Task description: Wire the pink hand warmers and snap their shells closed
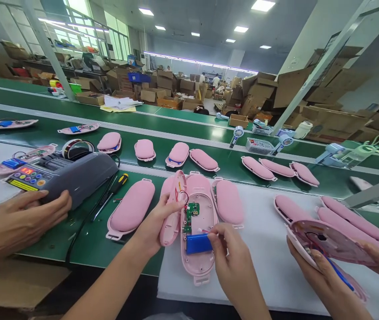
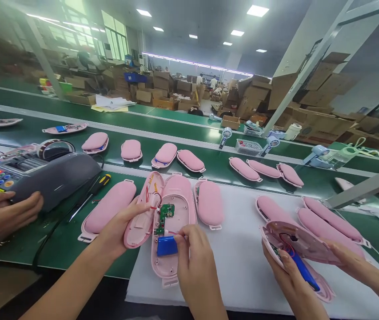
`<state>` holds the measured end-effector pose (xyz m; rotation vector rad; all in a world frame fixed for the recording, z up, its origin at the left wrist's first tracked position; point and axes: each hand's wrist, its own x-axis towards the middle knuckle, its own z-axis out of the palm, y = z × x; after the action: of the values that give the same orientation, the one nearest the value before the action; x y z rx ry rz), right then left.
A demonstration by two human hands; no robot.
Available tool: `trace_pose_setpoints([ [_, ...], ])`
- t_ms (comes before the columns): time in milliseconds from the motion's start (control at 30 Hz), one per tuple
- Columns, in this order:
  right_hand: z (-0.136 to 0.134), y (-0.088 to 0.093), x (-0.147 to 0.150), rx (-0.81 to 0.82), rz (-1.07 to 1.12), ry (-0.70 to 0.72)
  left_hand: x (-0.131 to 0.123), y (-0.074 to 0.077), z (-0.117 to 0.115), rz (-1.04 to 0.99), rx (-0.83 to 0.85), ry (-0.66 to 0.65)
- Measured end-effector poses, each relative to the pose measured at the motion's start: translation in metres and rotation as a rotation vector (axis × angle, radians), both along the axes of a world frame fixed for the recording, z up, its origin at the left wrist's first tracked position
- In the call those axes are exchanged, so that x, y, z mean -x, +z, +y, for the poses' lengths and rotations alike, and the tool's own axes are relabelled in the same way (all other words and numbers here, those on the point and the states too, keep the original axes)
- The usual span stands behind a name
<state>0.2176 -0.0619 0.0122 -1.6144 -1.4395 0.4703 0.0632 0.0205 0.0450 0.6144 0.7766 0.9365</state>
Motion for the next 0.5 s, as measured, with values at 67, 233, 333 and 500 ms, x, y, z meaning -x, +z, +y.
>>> trace_pose_setpoints([
  [67, 0.004, 0.004, -0.002, 0.074, 0.053, 0.066, -0.001, 0.002, 0.0, 0.012, -0.013, 0.011],
  [233, 0.014, 0.014, -0.004, 0.189, 0.138, 0.128, -0.001, 0.008, 0.0, 0.018, -0.027, 0.014],
  [333, 0.021, 0.016, -0.002, 0.261, 0.189, 0.185, 0.001, 0.011, 0.002, -0.002, -0.041, -0.007],
  [500, 0.034, 0.008, 0.003, 0.144, 0.198, 0.174, 0.006, 0.008, 0.009, -0.077, -0.072, -0.056],
])
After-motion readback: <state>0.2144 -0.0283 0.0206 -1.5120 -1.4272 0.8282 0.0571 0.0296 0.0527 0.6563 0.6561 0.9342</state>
